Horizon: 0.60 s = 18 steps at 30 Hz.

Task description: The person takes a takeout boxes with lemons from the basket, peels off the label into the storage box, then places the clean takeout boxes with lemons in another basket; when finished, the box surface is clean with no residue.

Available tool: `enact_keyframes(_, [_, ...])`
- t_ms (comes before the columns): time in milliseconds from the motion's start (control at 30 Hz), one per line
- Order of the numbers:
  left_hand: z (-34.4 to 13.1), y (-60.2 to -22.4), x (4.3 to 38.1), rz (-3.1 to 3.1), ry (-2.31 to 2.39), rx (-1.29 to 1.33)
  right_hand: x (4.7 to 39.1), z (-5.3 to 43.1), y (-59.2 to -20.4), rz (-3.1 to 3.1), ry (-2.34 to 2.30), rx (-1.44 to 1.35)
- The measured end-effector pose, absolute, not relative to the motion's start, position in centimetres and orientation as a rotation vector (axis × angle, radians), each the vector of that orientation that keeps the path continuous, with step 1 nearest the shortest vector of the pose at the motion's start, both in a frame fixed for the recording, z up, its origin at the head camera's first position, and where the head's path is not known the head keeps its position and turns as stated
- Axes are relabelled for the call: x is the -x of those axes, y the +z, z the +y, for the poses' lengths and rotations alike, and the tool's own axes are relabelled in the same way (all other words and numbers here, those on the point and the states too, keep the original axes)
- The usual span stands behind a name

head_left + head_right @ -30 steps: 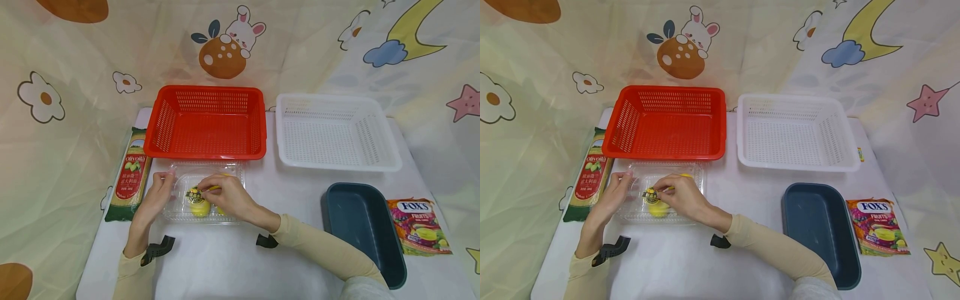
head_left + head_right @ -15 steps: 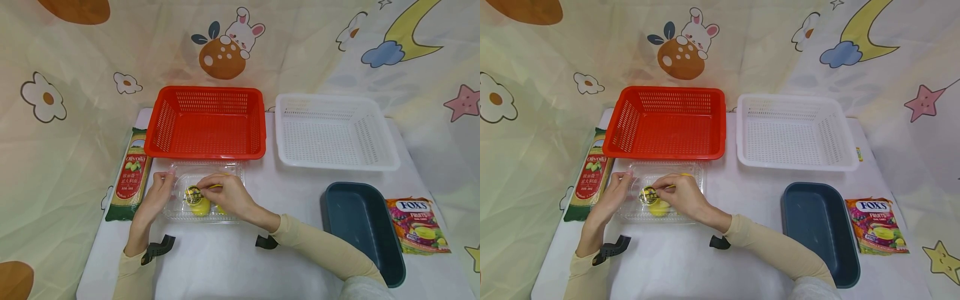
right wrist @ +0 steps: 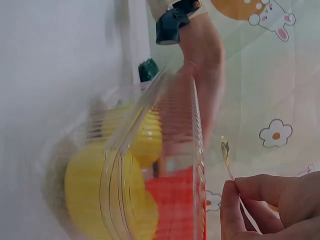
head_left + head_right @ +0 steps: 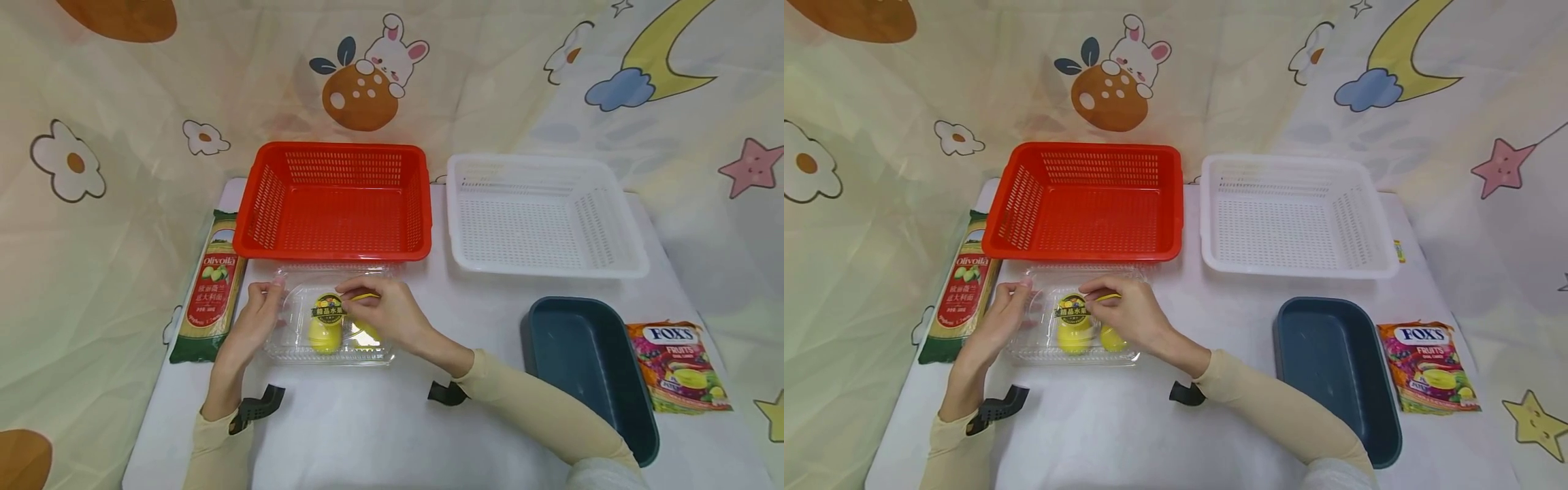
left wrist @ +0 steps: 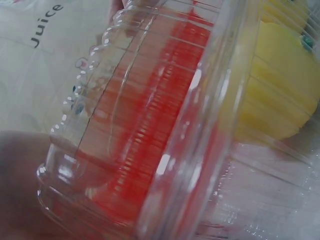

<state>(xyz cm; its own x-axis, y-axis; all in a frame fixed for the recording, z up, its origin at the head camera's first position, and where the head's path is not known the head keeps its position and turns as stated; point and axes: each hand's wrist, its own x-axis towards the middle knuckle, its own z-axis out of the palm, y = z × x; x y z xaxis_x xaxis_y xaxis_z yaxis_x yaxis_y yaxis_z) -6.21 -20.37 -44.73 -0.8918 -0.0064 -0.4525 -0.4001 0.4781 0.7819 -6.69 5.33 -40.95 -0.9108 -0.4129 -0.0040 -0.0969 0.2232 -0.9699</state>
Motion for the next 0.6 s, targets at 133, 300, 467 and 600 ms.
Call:
enact_keyframes(133, [-20.4, -44.7, 6.2, 2.338, 1.382, 0.345, 6.8, 6.7, -40.7, 2.279, -1.734, 0.455])
enact_keyframes(300, [-20.5, -44.6, 6.2, 2.339, 1.392, 0.335, 6.9, 8.8, -40.3, 2.31, -1.744, 0.381])
enact_keyframes(467, [-20.5, -44.6, 6.2, 2.336, 1.398, 0.328, 6.9, 11.4, -40.2, 2.317, -1.788, 0.285])
enact_keyframes(600, [-20.4, -44.7, 6.2, 2.337, 1.394, 0.318, 6.9, 13.6, -40.3, 2.36, -1.776, 0.233])
